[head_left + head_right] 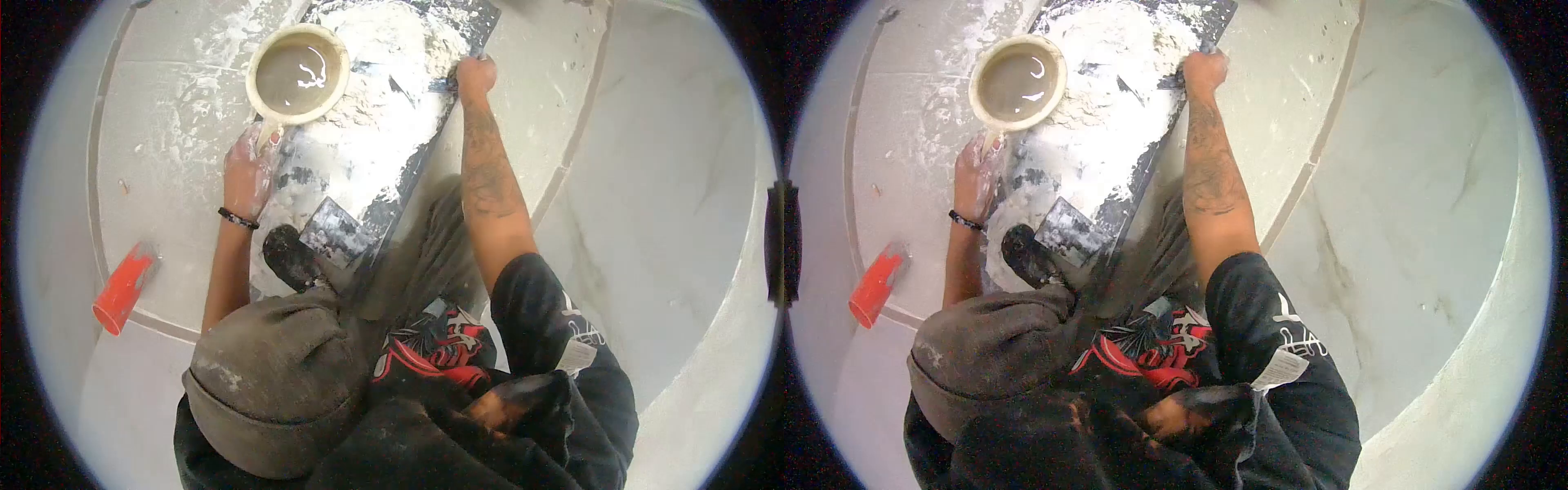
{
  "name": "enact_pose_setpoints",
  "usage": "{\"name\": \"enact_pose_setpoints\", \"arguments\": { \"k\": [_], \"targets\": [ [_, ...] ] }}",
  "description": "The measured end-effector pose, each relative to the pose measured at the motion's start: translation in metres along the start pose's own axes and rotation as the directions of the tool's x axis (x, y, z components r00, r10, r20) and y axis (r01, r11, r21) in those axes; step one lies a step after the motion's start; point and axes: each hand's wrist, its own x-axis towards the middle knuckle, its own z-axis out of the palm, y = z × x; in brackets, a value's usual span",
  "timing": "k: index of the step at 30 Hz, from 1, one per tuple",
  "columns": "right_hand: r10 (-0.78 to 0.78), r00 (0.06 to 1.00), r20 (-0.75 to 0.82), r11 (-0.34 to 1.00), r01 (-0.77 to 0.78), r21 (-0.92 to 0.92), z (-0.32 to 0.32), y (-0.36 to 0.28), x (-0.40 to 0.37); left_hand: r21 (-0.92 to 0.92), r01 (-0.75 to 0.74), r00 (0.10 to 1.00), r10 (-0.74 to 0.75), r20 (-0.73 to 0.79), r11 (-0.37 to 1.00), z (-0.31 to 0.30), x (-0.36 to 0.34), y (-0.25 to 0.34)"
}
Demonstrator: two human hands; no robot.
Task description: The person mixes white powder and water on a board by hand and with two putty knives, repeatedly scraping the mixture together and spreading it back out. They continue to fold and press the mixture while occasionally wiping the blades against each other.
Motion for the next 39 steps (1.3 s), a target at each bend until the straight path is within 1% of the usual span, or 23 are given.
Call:
{"name": "enact_pose_setpoints", "arguments": {
  "k": [2, 4, 5, 7, 11, 13, 14, 15, 17, 18, 20, 23, 24, 25, 26, 27, 29, 30, 32, 33, 35, 37, 39],
  "targets": [
    [-0.076, 0.995, -0.067, 0.997, 0.076, -0.006, 0.014, -0.001, 0.007, -0.072, 0.029, 0.999, -0.027, 0.019, 0.997, 0.0, 0.004, 0.004],
    [-0.244, 0.968, -0.065, 0.956, 0.229, -0.183, 0.014, -0.042, -0.001, -0.143, 0.065, 0.995, -0.054, 0.079, 0.988, -0.005, 0.01, 0.007],
    [-0.242, 0.969, -0.043, 0.952, 0.228, -0.205, 0.02, -0.054, 0.001, -0.151, 0.093, 0.992, -0.079, 0.094, 0.984, -0.006, 0.012, 0.006],
    [-0.422, 0.906, 0.03, 0.862, 0.411, -0.297, 0.032, -0.071, 0.003, -0.012, -0.05, 0.999, 0.05, -0.005, 0.999, -0.008, 0.012, 0.007],
    [-0.526, 0.849, 0.051, 0.831, 0.526, -0.182, 0.073, -0.083, 0.028, -0.009, 0.027, 0.997, -0.026, 0.072, 1.0, -0.021, 0.009, 0.013],
    [-0.731, 0.555, 0.398, 0.629, 0.774, 0.075, 0.072, -0.111, 0.027, 0.088, -0.07, 0.995, 0.063, 0.081, 0.994, -0.023, 0.004, 0.013],
    [-0.766, 0.469, 0.441, 0.548, 0.834, 0.066, 0.074, -0.121, 0.024, 0.093, -0.06, 0.995, 0.053, 0.082, 0.994, -0.024, 0.002, 0.01],
    [-0.766, 0.466, 0.443, 0.549, 0.833, 0.073, 0.077, -0.127, 0.018, 0.136, -0.11, 0.992, 0.101, 0.07, 0.985, -0.023, -0.002, 0.006],
    [-0.881, 0.24, 0.407, 0.388, 0.86, 0.332, 0.081, -0.137, -0.001, 0.183, -0.158, 0.987, 0.151, 0.055, 0.97, -0.026, -0.006, 0.003],
    [-0.884, 0.237, 0.403, 0.383, 0.86, 0.336, 0.081, -0.139, -0.009, 0.246, -0.213, 0.977, 0.204, 0.059, 0.946, -0.027, -0.008, 0.003],
    [-0.825, 0.127, 0.551, 0.356, 0.874, 0.331, 0.079, -0.142, -0.026, 0.318, -0.266, 0.964, 0.26, 0.061, 0.91, -0.029, -0.01, 0.002],
    [-0.848, 0.04, 0.528, 0.305, 0.852, 0.425, 0.071, -0.136, -0.049, 0.399, -0.38, 0.921, 0.381, 0.079, 0.835, -0.031, -0.009, 0.0],
    [-0.856, 0.043, 0.516, 0.302, 0.85, 0.431, 0.059, -0.14, -0.058, 0.178, -0.218, 0.976, 0.215, 0.037, 0.96, -0.031, -0.008, 0.004],
    [-0.826, 0.075, 0.558, 0.352, 0.842, 0.409, 0.04, -0.145, -0.068, -0.054, -0.032, 0.999, 0.034, 0.038, 0.998, -0.03, -0.008, 0.007],
    [-0.795, 0.103, 0.598, 0.399, 0.832, 0.387, 0.022, -0.146, -0.078, 0.017, -0.126, 0.991, 0.127, -0.047, 0.992, -0.026, -0.007, 0.008],
    [-0.807, 0.104, 0.581, 0.395, 0.826, 0.401, 0.009, -0.138, -0.085, 0.039, -0.132, 0.99, 0.134, -0.051, 0.99, -0.024, -0.005, 0.008],
    [-0.87, 0.18, 0.46, 0.28, 0.947, 0.159, -0.011, -0.116, -0.097, 0.139, -0.277, 0.96, 0.28, -0.004, 0.951, -0.022, -0.001, 0.005],
    [-0.882, 0.178, 0.436, 0.278, 0.944, 0.178, -0.019, -0.105, -0.106, 0.168, -0.281, 0.958, 0.286, -0.01, 0.945, -0.018, 0.0, 0.002],
    [-0.851, 0.337, 0.403, 0.36, 0.933, -0.02, -0.034, -0.087, -0.121, 0.208, -0.225, 0.965, 0.248, -0.089, 0.952, -0.008, 0.004, -0.005],
    [-0.859, 0.351, 0.373, 0.372, 0.928, -0.016, -0.037, -0.083, -0.125, 0.232, -0.248, 0.958, 0.274, -0.086, 0.94, -0.007, 0.006, -0.004],
    [-0.811, 0.489, 0.322, 0.485, 0.869, -0.097, -0.043, -0.073, -0.127, 0.199, -0.172, 0.985, 0.173, 0.012, 0.965, -0.004, 0.013, 0.001],
    [-0.744, 0.57, 0.348, 0.57, 0.814, -0.111, -0.042, -0.064, -0.107, 0.307, -0.201, 0.978, 0.207, 0.014, 0.93, -0.002, 0.018, 0.012],
    [-0.684, 0.68, 0.262, 0.687, 0.722, -0.081, -0.033, -0.041, -0.081, 0.226, 0.024, 0.998, -0.037, 0.054, 0.974, -0.005, 0.017, 0.041]
  ]
}}
